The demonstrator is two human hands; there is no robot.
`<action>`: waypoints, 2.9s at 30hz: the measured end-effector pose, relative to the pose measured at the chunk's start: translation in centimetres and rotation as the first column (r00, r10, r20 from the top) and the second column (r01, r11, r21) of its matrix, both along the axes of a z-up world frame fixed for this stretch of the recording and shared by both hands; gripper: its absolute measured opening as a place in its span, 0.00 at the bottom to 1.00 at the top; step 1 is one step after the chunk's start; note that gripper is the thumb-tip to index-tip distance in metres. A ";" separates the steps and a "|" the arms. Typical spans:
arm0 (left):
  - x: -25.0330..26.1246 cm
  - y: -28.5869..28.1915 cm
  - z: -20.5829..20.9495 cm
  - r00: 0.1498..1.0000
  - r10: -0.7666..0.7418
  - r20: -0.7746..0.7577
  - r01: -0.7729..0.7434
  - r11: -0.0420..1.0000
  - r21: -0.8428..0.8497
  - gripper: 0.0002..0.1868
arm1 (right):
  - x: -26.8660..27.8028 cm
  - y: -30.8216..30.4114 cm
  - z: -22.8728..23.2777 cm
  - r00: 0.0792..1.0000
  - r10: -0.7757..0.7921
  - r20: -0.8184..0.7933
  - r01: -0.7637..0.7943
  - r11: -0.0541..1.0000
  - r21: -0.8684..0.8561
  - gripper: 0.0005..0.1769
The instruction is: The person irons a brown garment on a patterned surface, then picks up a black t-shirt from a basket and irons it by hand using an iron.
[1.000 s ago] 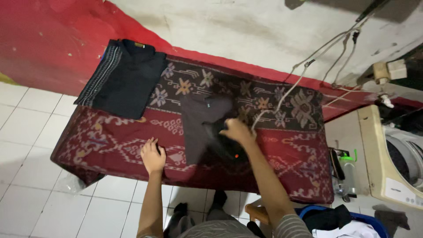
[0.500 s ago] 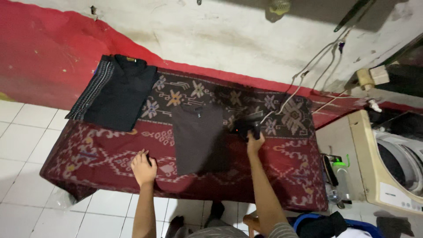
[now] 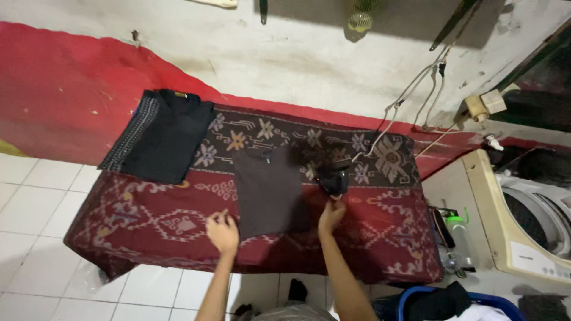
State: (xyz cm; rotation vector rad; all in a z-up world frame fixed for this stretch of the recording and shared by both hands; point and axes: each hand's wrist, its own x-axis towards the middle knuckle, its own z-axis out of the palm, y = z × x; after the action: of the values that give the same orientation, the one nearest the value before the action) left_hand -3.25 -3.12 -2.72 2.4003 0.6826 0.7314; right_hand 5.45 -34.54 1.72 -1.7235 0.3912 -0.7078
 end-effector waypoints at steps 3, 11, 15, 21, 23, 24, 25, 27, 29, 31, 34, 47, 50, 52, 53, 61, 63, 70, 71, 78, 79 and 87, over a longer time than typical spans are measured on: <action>0.1 -2.8 0.2 0.989 -0.131 -0.062 0.125 0.987 -0.098 0.22 | -2.5 3.2 -0.8 0.948 0.094 -0.303 -0.170 0.956 -0.237 0.24; 0.5 -2.0 0.9 0.935 -0.296 -0.197 0.194 0.889 -0.414 0.28 | -2.6 4.3 -2.3 0.772 0.126 -0.623 -0.372 0.884 -0.282 0.35; -0.6 -0.2 0.6 0.893 -0.355 -0.277 0.227 0.887 -0.403 0.27 | -4.7 3.8 -3.1 0.805 0.170 -0.568 -0.436 0.819 -0.373 0.38; -1.3 2.9 0.3 0.721 -0.473 -0.506 0.338 0.878 -0.340 0.26 | -9.9 5.4 -2.2 0.863 0.066 -0.502 -0.329 0.826 -0.458 0.33; -0.3 4.0 0.6 0.665 -0.524 -0.532 0.375 0.851 -0.369 0.27 | -10.4 5.5 -1.5 0.834 0.075 -0.547 -0.359 0.825 -0.435 0.31; 0.2 4.3 0.7 0.682 -0.527 -0.507 0.368 0.847 -0.384 0.26 | -10.4 5.5 -1.1 0.821 0.080 -0.566 -0.373 0.825 -0.425 0.31; 0.9 4.5 0.9 0.702 -0.527 -0.479 0.360 0.843 -0.400 0.26 | -10.0 5.4 -0.8 0.809 0.085 -0.582 -0.370 0.842 -0.391 0.30; 1.9 4.5 1.1 0.750 -0.531 -0.394 0.373 0.831 -0.412 0.25 | -9.5 5.2 -0.6 0.782 0.100 -0.616 -0.364 0.875 -0.319 0.30; 3.0 4.0 1.2 0.803 -0.530 -0.273 0.407 0.822 -0.399 0.22 | -8.6 5.2 -0.6 0.797 0.125 -0.592 -0.327 0.912 -0.248 0.29; 3.8 3.5 1.3 0.834 -0.506 -0.219 0.398 0.828 -0.396 0.22 | -7.3 5.4 -0.7 0.825 0.159 -0.543 -0.312 0.929 -0.201 0.28; 5.4 2.8 1.4 0.858 -0.452 -0.243 0.332 0.850 -0.410 0.21 | -4.9 5.4 -0.9 0.858 0.185 -0.478 -0.297 0.940 -0.169 0.27; 12.3 1.5 0.0 0.918 -0.379 -0.114 0.321 0.882 -0.346 0.23 | 3.1 5.3 -2.8 0.865 0.209 -0.456 -0.332 0.920 -0.208 0.25; 13.4 1.2 -0.4 0.935 -0.343 -0.091 0.298 0.898 -0.325 0.23 | 4.6 5.5 -3.3 0.878 0.196 -0.437 -0.304 0.933 -0.194 0.26; 13.8 1.1 -0.8 0.936 -0.337 -0.099 0.291 0.902 -0.320 0.23 | 5.2 5.7 -3.8 0.877 0.194 -0.441 -0.291 0.943 -0.163 0.27; 14.1 1.0 -0.9 0.938 -0.333 -0.101 0.287 0.904 -0.317 0.23 | 5.5 5.7 -4.1 0.867 0.207 -0.453 -0.295 0.946 -0.131 0.27; 14.3 -0.1 -1.3 0.945 -0.325 -0.016 0.299 0.887 -0.351 0.22 | 6.4 6.5 -5.0 0.863 0.351 -0.364 -0.298 0.935 0.195 0.26; 14.3 -0.1 -0.9 0.942 -0.335 0.013 0.315 0.874 -0.370 0.22 | 6.8 7.1 -4.9 0.882 0.380 -0.279 -0.314 0.915 0.252 0.26; 14.0 2.6 2.4 0.918 -0.343 0.198 0.394 0.840 -0.372 0.20 | 8.4 10.4 -3.6 0.905 0.376 -0.197 -0.329 0.915 0.233 0.26; 14.1 3.4 2.8 0.914 -0.343 0.215 0.402 0.833 -0.379 0.20 | 8.5 11.0 -3.4 0.908 0.378 -0.180 -0.326 0.908 0.263 0.26; 16.4 10.7 2.9 0.909 -0.335 0.249 0.414 0.797 -0.439 0.20 | 10.0 17.9 -2.1 0.915 0.334 -0.226 -0.268 0.922 0.278 0.28; 17.0 12.1 2.9 0.895 -0.340 0.288 0.431 0.826 -0.363 0.20 | 10.4 19.5 -1.8 0.918 0.339 -0.207 -0.268 0.913 0.307 0.28; 18.6 25.1 5.9 0.928 -0.336 0.159 0.370 0.793 -0.484 0.20 | 10.6 33.2 -0.2 0.913 0.330 -0.242 -0.237 0.908 0.345 0.26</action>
State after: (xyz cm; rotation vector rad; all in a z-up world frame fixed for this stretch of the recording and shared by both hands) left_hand 15.35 22.01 3.21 1.9216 0.3221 0.4004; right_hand 16.09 -1.36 1.55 -1.5421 0.4175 -0.1589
